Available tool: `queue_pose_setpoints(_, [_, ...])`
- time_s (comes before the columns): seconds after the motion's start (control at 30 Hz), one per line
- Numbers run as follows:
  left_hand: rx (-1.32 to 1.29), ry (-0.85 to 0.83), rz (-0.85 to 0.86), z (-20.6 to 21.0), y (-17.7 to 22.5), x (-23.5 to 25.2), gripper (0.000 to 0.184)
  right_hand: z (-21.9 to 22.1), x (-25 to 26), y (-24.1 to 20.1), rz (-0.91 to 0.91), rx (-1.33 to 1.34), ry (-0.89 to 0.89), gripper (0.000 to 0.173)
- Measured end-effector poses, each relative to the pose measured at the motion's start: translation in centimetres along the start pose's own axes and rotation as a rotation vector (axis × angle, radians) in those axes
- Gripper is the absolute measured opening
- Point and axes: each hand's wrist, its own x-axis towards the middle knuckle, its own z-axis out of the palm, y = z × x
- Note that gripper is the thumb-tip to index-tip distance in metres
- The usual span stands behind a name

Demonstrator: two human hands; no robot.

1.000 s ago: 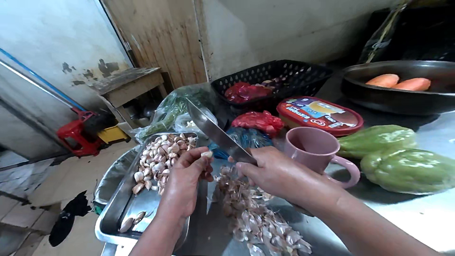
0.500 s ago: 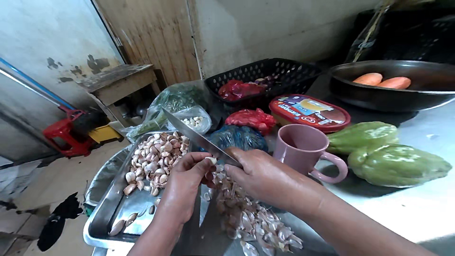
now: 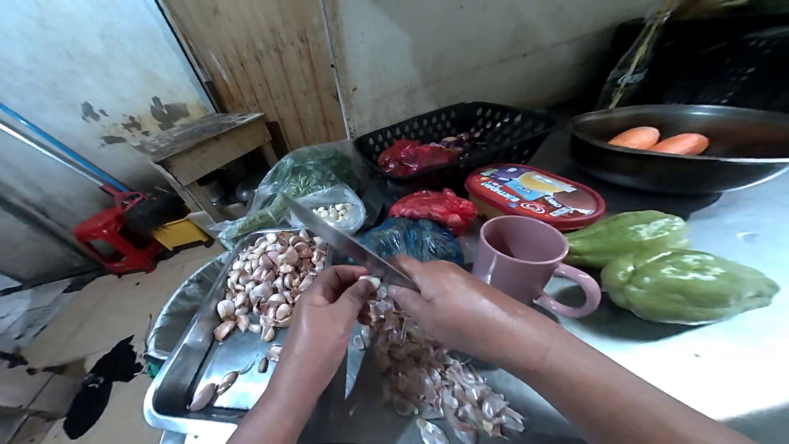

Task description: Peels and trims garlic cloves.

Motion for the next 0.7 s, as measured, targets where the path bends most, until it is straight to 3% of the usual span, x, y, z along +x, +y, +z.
queue_pose_setpoints(0.13, [0.098, -0.024, 0.163, -0.2, -0.8, 0.0, 0.020, -0.5, 0.1, -0.1, 0.099, 0.216, -0.033, 0.025])
queue_pose_setpoints(0.27, [0.076, -0.072, -0.034, -0.4, -0.4, 0.4, 0.031, -0.2, -0.3, -0.1, 0.012, 0.035, 0.080, 0.025])
queue_pose_setpoints(0.43, [-0.070, -0.053, -0.155, 0.1, 0.3, 0.3, 0.014, 0.5, -0.5, 0.2, -0.125, -0.105, 0.120, 0.022])
queue_pose_setpoints(0.53, [-0.011, -0.061, -0.123, 0.0, 0.4, 0.2, 0.007, 0.2, -0.3, 0.0, -0.059, -0.098, 0.081, 0.024])
queue_pose_setpoints(0.7, [0.140, -0.110, -0.042, 0.1, 0.0, -0.2, 0.016, 0.2, -0.3, 0.5, -0.020, -0.047, 0.257, 0.023])
